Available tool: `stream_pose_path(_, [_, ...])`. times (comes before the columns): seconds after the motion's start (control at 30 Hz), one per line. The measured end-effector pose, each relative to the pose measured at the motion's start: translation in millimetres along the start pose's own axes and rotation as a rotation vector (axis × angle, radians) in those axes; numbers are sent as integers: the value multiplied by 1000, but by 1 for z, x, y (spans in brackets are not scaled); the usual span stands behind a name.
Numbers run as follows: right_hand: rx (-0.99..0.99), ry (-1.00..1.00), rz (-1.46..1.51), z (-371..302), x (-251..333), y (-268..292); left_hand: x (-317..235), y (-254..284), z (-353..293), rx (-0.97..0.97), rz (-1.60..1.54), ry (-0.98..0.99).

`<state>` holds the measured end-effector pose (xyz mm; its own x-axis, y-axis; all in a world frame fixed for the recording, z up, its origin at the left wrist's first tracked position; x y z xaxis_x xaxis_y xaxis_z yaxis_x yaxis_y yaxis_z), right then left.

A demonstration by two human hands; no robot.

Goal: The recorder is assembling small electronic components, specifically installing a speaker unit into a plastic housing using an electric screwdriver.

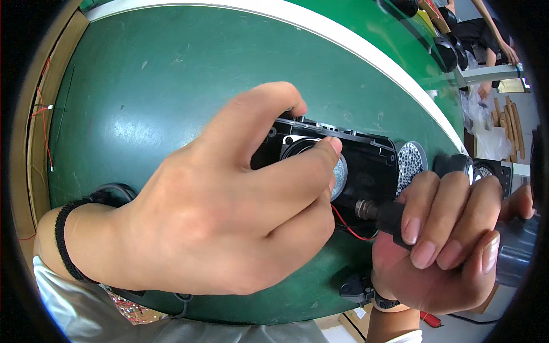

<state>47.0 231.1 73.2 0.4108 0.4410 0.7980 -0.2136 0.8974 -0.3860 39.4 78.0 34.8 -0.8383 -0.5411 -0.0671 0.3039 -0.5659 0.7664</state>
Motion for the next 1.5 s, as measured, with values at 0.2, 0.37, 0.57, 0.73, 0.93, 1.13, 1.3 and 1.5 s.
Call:
stream_pose_path(0.2, [-12, 28, -7, -2, -1, 1, 1, 4, 3, 26, -54, 67])
stream_pose_path(0.37, [-30, 11, 0, -1, 2, 3, 0, 2, 3, 2, -5, 21])
stream_pose_path(0.57, [23, -26, -14, -3, 3, 3, 4, -3, 1, -268, 65, -112])
stream_pose_path(0.73, [25, -1, -7, -4, 1, 4, 1, 2, 2, -50, -3, 64])
stream_pose_path(0.93, [33, -59, -29, -7, -1, 8, -1, 0, 1, -9, -15, 62])
stream_pose_path(1.13, [53, -153, -1, -5, 0, 13, 0, 6, 6, 117, -21, 58])
stream_pose_path(1.3, [83, -184, -59, -8, 1, 14, 0, 6, 5, 132, -32, 57])
stream_pose_path(1.5, [184, -258, -113, -7, 6, 13, 0, 8, 7, 148, -54, 76])
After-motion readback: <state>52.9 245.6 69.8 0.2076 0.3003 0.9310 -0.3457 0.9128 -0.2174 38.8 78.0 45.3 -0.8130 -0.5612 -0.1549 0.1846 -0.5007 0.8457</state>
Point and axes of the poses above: each hand's wrist, its own z-axis towards the middle knuckle, its own y-axis out of the back of the hand, x = y × z, the point moved 4 cm from there along z, towards the middle knuckle, and after that the axes turned 11 degrees about z, right-handed, at the moved point
